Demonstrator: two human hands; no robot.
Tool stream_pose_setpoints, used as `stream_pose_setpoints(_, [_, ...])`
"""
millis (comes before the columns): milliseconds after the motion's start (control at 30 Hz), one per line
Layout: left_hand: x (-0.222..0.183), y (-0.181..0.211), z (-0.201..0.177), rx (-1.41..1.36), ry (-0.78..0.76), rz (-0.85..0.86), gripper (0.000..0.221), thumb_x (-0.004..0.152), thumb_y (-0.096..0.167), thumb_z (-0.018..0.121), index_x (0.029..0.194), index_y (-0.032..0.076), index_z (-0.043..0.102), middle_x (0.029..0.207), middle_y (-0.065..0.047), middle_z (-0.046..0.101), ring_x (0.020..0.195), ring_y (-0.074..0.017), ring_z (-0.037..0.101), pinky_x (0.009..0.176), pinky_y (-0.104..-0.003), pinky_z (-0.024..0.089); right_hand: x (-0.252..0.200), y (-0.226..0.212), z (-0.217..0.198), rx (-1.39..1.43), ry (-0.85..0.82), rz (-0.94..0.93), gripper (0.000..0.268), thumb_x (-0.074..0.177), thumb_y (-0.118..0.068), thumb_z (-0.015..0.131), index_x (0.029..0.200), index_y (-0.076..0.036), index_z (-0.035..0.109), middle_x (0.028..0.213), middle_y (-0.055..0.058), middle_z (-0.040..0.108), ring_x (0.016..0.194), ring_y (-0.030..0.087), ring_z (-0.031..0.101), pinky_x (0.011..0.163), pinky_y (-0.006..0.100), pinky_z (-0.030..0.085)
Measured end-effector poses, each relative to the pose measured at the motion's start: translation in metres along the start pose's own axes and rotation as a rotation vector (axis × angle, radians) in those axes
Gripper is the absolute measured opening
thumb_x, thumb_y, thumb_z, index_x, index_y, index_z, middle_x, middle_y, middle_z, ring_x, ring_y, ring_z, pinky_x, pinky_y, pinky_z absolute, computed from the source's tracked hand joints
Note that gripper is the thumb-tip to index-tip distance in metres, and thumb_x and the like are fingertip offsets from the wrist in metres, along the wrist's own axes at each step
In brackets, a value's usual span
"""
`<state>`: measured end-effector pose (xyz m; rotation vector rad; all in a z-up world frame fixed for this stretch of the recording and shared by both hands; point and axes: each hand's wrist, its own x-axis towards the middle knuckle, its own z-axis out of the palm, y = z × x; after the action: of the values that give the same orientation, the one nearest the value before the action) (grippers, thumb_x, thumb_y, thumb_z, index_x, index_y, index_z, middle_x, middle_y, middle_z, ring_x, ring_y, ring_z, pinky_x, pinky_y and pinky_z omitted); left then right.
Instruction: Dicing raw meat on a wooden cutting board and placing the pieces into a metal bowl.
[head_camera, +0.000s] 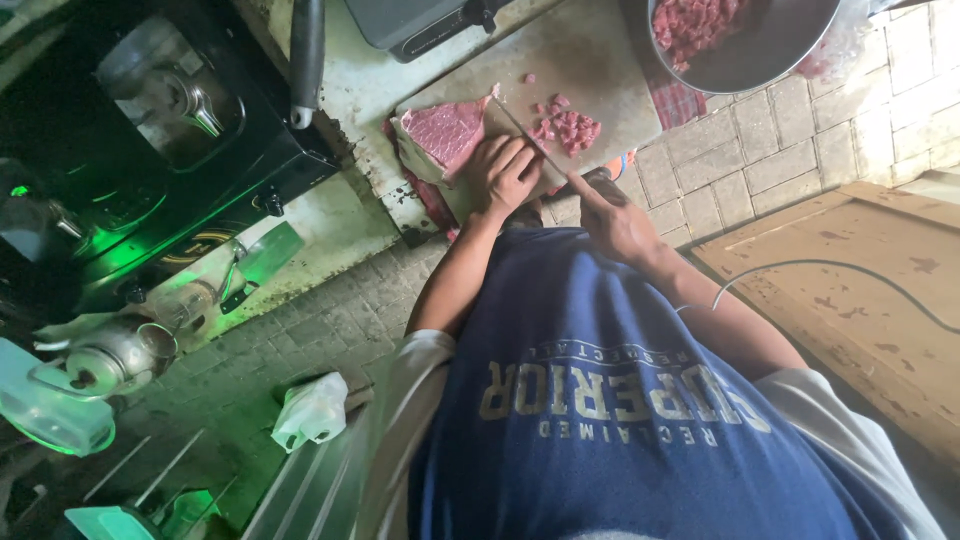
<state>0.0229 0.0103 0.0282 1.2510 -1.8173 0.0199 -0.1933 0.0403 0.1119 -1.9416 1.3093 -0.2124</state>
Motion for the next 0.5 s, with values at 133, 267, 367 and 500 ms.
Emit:
stream_pose_setpoints(133, [-0.021,-0.010,0.022,-0.002,0.018,-0.027,0.012,0.077,0.019,0.073,0.088,0.019,0.067,0.093,0.001,0.065,0.086,-0.0189,0.065,0.073,-0.032,0.051,-0.033,-0.019,-0.040,-0.014,-0.121,0.142,0.062,0.094,-0.019,0.051,0.153,-0.036,0.039,0.083,0.031,0.067,0.077,0.053,0.064,0.073,0.064,0.050])
stream_pose_setpoints(267, [-0.038,-0.016,0.036,-0.018,0.060,-0.049,0.013,0.078,0.019,0.071,0.091,0.019,0.069,0.097,0.001,0.067,0.088,-0.0196,0.065,0.074,-0.032,0.051,-0.048,-0.001,-0.038,0.002,-0.191,0.202,0.063,0.092,-0.021,0.050,0.152,-0.037,0.038,0.085,0.029,0.068,0.079,0.053,0.065,0.071,0.065,0.052])
stream_pose_setpoints(367, [-0.035,-0.014,0.033,-0.042,0.048,-0.051,0.013,0.078,0.017,0.070,0.090,0.016,0.069,0.095,-0.003,0.067,0.087,-0.0216,0.066,0.075,-0.032,0.053,-0.027,-0.007,-0.033,-0.019,-0.231,0.230,0.064,0.094,-0.022,0.049,0.154,-0.039,0.034,0.085,0.030,0.068,0.080,0.053,0.065,0.076,0.064,0.051])
stream_pose_setpoints(500, [-0.020,-0.006,0.022,-0.063,0.029,-0.062,0.009,0.078,0.014,0.071,0.086,0.013,0.066,0.090,-0.004,0.065,0.082,-0.0228,0.065,0.074,-0.032,0.053,0.015,0.010,0.011,-0.047,-0.154,0.139,0.066,0.094,-0.019,0.047,0.155,-0.039,0.030,0.091,0.029,0.068,0.082,0.052,0.066,0.076,0.062,0.053])
